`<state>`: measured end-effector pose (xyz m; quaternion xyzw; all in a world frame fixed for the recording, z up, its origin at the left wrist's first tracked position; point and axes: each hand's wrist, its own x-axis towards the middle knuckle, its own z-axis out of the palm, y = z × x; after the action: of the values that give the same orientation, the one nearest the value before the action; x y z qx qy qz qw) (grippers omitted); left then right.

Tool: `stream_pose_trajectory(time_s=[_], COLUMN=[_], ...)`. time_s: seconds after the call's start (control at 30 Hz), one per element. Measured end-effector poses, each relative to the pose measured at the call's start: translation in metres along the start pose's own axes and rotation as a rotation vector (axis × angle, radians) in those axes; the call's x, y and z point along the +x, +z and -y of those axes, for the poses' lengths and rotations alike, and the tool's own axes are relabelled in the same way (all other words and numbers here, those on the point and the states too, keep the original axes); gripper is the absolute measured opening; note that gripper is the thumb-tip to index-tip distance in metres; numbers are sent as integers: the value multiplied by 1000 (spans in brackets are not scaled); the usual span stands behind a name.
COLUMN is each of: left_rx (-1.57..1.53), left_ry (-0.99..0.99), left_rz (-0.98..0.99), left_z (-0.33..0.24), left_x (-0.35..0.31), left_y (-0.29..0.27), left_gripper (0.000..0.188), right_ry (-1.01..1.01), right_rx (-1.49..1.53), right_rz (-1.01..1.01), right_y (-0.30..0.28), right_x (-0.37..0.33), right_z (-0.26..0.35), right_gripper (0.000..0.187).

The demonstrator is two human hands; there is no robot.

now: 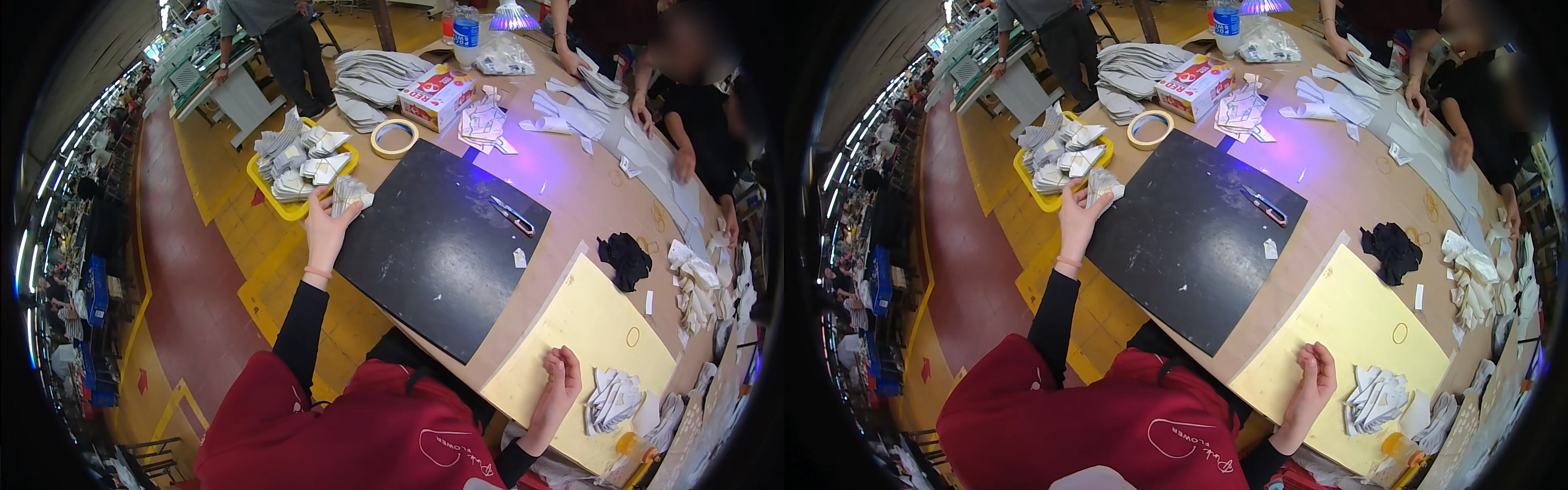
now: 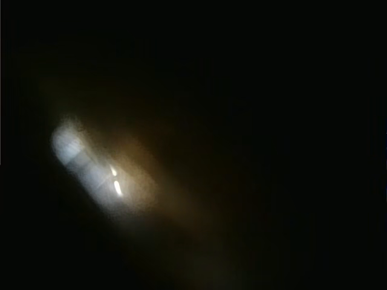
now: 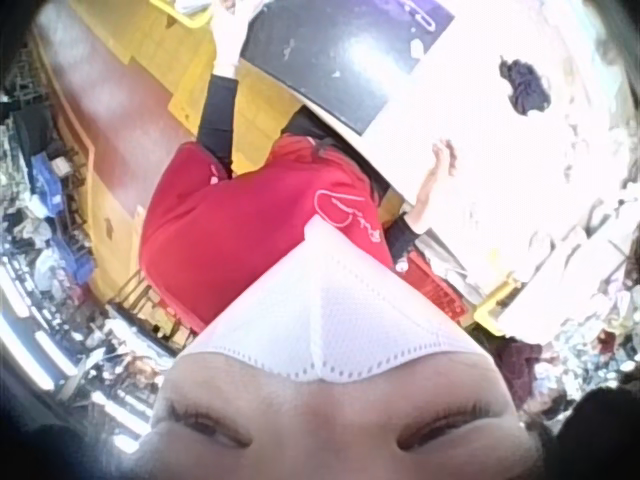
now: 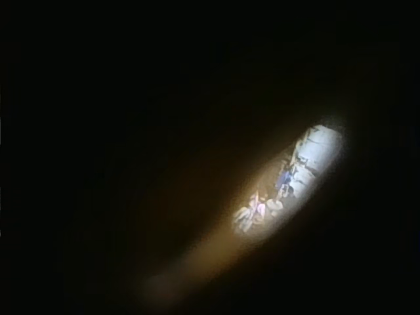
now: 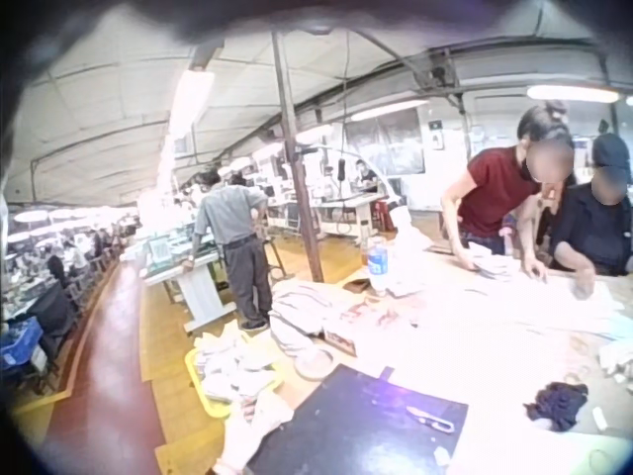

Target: The person folds small white fabric pieces by hand at a worktable, aligning edges and stacking them into neat piles. The person occasionally moves stacks between a black cutting mat and a yellow work surface. Other workers are visible in the background handling similar materials.

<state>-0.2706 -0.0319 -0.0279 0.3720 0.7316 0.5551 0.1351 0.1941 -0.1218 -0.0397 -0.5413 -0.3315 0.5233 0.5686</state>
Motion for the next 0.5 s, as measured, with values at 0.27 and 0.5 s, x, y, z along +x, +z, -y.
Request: stream_pose_trajectory(time_s=[0.27,0.5], left_rx=[22,-94], left_ry=[-21,-88], left_rz=[153,195], left_z=[9,14], left_x=[0,-1], left_y=[-13,-14], left_gripper=[84,68], right_ry=[12,6], right_rx=[-3,-2], right_rz=[-4,21], right_y=[1,2], right_x=[-1,0], right_z=[2,3], right_gripper=[29,28])
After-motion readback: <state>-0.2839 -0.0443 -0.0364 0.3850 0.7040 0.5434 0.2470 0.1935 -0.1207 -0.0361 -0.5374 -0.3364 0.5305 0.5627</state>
